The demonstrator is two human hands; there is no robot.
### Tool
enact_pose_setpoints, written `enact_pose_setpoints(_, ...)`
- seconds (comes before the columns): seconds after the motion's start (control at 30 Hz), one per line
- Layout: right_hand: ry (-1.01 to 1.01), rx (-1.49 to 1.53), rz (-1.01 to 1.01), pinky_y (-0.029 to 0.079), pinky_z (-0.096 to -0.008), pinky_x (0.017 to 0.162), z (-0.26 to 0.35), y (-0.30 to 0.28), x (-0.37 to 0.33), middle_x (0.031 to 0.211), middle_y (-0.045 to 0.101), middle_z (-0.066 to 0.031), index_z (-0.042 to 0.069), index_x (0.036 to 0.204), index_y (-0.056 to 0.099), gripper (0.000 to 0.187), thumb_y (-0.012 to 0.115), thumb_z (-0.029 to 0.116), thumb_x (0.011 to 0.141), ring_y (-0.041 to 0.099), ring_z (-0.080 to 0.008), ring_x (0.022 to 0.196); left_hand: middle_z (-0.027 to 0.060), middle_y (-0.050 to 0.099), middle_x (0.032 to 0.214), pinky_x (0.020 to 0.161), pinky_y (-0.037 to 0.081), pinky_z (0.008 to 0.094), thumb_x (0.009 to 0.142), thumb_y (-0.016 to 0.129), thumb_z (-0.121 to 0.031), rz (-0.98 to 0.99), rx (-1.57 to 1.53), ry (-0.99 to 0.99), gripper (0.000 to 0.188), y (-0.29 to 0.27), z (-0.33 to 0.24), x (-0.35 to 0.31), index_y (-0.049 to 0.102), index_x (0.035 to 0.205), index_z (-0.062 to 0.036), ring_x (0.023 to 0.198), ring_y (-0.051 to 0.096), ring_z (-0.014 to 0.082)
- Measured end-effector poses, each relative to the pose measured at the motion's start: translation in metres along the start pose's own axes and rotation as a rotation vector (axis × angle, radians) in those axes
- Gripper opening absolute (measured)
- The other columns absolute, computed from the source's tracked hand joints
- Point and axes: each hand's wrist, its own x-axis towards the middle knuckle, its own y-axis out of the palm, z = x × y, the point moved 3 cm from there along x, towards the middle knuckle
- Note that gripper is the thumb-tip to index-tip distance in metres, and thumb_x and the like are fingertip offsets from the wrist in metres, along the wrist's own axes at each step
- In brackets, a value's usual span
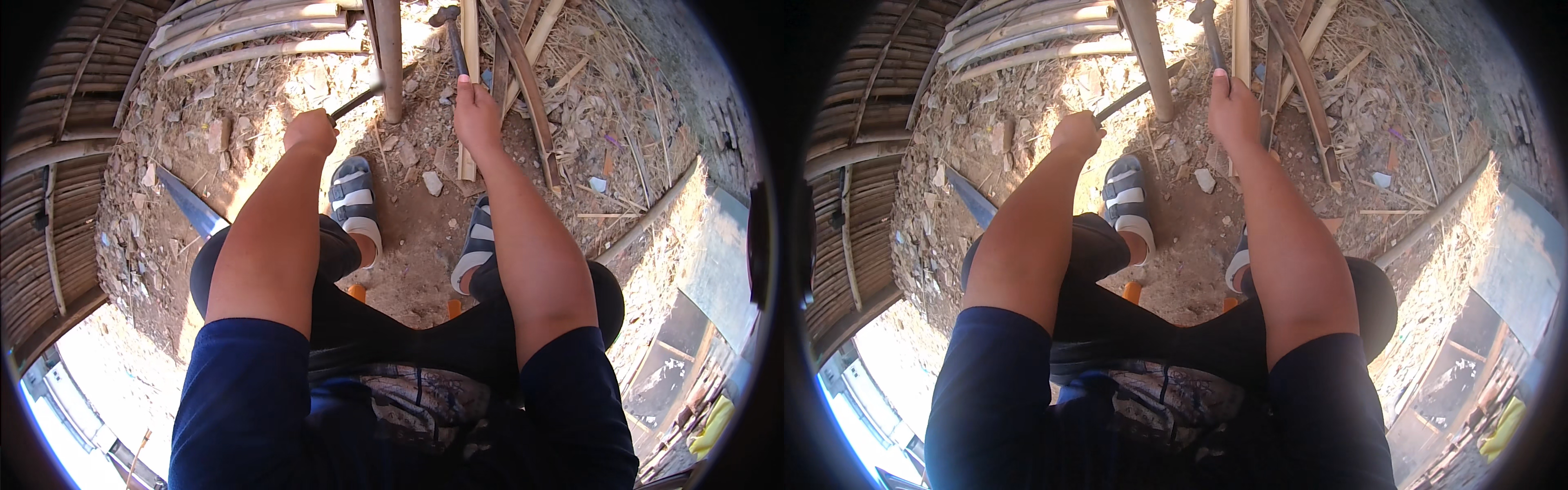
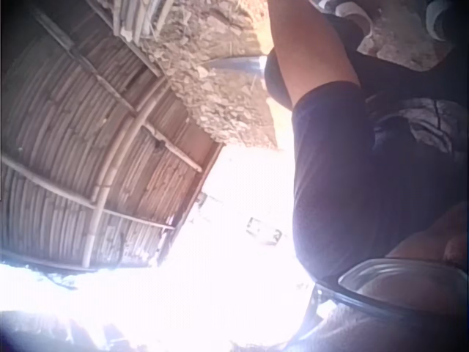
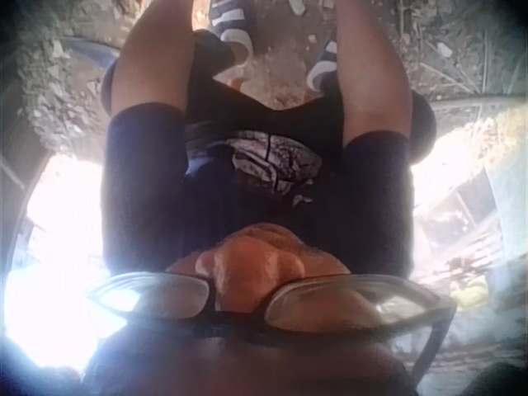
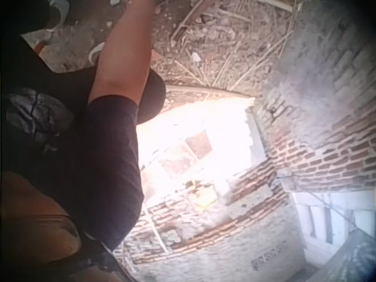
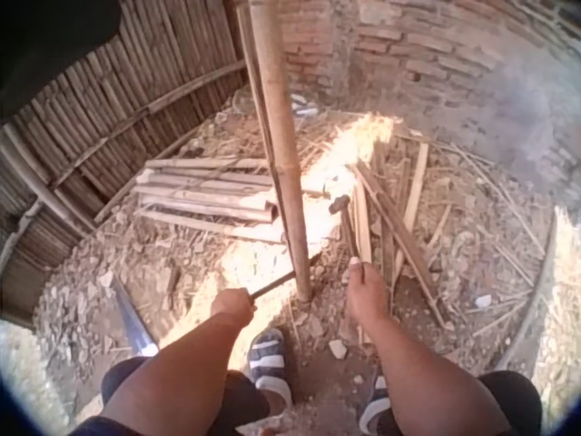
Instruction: The person uses a machete and a hammer to split a bamboo stalk. The person places the machete blade against the end of the bamboo and strikes the back of the blade with the hammer to drive it through the wood.
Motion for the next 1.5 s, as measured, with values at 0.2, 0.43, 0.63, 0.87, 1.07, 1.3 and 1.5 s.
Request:
enact_pose_setpoints(0.2,0.064,-0.284,0.223,0.05,-0.0512,0.085,-0.017,0.019,-0.004,0.095,0.07,-0.022,0.001,0.106,0.066,0.061,0.04,0.056,0.105,0.067,-0.0424,0.095,0.0154,0.075,0.109,0.09,0.057,0.0452,0.093,0.073,-0.037,0.014,-0.006,-0.037,0.036,-0.002,-0.002,-0.004,0.073,0.114,-0.0087,0.103,0.072,0.0335)
enact_pose_setpoints(0.43,0.072,-0.122,0.156,0.05,-0.0502,0.086,0.0,0.003,0.003,0.097,0.071,-0.0218,0.001,0.106,0.067,0.059,0.04,0.053,0.105,0.067,-0.0419,0.096,0.0151,0.073,0.113,0.091,0.057,0.0445,0.093,0.072,-0.037,0.036,0.036,-0.064,0.037,0.004,0.001,-0.005,0.071,0.118,-0.01,0.107,0.071,0.0328)
enact_pose_setpoints(0.63,-0.038,-0.165,0.085,0.05,-0.0505,0.088,0.015,0.006,-0.009,0.097,0.071,-0.0225,-0.001,0.108,0.066,0.059,0.038,0.051,0.106,0.068,-0.0417,0.097,0.0151,0.074,0.113,0.091,0.057,0.0438,0.093,0.072,-0.037,0.042,0.023,-0.074,0.036,-0.004,-0.003,-0.01,0.071,0.118,-0.0102,0.107,0.071,0.033)
enact_pose_setpoints(0.87,0.088,-0.248,0.265,0.051,-0.051,0.09,-0.018,0.019,-0.01,0.099,0.071,-0.0234,-0.002,0.109,0.066,0.06,0.037,0.051,0.106,0.068,-0.0431,0.098,0.0148,0.074,0.112,0.089,0.058,0.0437,0.094,0.072,-0.036,0.06,0.065,-0.069,0.035,0.004,-0.002,-0.01,0.072,0.117,-0.0099,0.105,0.072,0.0326)
enact_pose_setpoints(1.07,-0.012,-0.046,0.062,0.051,-0.0516,0.09,0.028,0.004,-0.014,0.099,0.071,-0.0249,-0.002,0.109,0.066,0.06,0.038,0.051,0.106,0.067,-0.0445,0.099,0.0148,0.074,0.111,0.089,0.059,0.0436,0.094,0.072,-0.036,0.062,0.067,-0.098,0.035,0.002,-0.003,-0.008,0.072,0.118,-0.0099,0.105,0.072,0.0325)
enact_pose_setpoints(1.3,0.173,-0.192,0.394,0.05,-0.0523,0.094,-0.051,0.038,-0.015,0.107,0.07,-0.0276,-0.001,0.115,0.067,0.062,0.04,0.054,0.105,0.066,-0.046,0.105,0.0152,0.075,0.11,0.089,0.058,0.0433,0.094,0.071,-0.036,0.054,0.097,-0.079,0.034,0.009,-0.005,-0.006,0.074,0.116,-0.0106,0.105,0.072,0.0324)
enact_pose_setpoints(1.5,-0.018,-0.082,0.07,0.05,-0.052,0.089,0.003,0.014,0.001,0.099,0.069,-0.0267,-0.001,0.102,0.067,0.062,0.039,0.054,0.105,0.066,-0.0456,0.1,0.0157,0.075,0.11,0.089,0.058,0.043,0.094,0.071,-0.035,0.051,0.078,-0.086,0.033,0.006,-0.009,-0.005,0.074,0.116,-0.0099,0.105,0.072,0.0324)
